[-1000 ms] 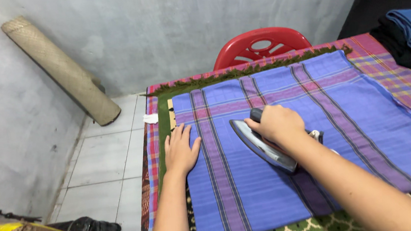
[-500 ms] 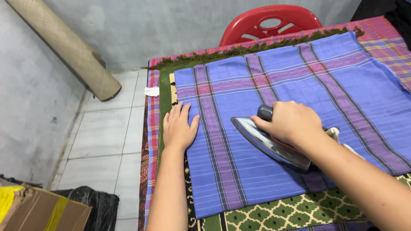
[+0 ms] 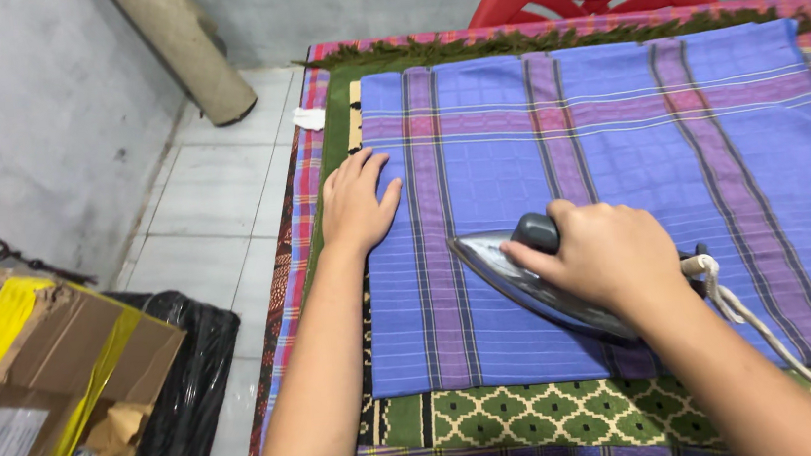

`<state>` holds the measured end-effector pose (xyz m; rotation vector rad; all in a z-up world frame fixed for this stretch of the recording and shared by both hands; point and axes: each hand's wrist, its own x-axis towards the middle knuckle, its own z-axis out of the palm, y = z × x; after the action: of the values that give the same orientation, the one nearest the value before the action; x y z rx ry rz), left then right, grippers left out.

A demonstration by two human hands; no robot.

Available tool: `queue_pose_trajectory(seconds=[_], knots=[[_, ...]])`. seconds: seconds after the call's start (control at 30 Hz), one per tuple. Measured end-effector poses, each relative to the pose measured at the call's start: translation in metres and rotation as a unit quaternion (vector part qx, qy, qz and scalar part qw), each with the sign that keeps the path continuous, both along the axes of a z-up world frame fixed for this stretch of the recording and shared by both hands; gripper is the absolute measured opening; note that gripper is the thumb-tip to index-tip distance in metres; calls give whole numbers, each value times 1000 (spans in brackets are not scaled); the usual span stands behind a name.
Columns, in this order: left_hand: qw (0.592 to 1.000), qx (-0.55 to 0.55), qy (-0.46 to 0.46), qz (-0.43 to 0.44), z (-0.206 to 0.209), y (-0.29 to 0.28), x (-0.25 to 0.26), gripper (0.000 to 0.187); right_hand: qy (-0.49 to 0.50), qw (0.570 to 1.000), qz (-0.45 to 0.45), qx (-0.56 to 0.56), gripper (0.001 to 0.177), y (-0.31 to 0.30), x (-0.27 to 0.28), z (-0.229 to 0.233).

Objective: The person irons a blue and purple plaid shirt laid flat on a table, smoothing the fabric with an iron. After ironing, the person folds the shirt neatly on the table.

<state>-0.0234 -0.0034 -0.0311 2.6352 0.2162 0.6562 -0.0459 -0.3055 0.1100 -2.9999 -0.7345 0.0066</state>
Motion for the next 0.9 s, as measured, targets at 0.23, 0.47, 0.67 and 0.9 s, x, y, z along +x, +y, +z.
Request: queue_pose_trajectory(seconds=[0.23, 0.47, 0.67, 0.9], knots=[[1000, -6, -17, 16, 3, -2, 3, 42, -13, 984, 180, -10, 62, -7, -10, -2], [1000, -7, -26, 12, 5, -2, 2, 41, -10, 980, 199, 9, 60, -2, -13, -3], [998, -20, -47, 20, 5, 2, 8, 34, 20, 972, 232, 20, 60, 23, -19, -7], [998, -10, -60, 10, 8, 2, 5, 33, 78, 968, 240, 14, 64, 40, -34, 2]])
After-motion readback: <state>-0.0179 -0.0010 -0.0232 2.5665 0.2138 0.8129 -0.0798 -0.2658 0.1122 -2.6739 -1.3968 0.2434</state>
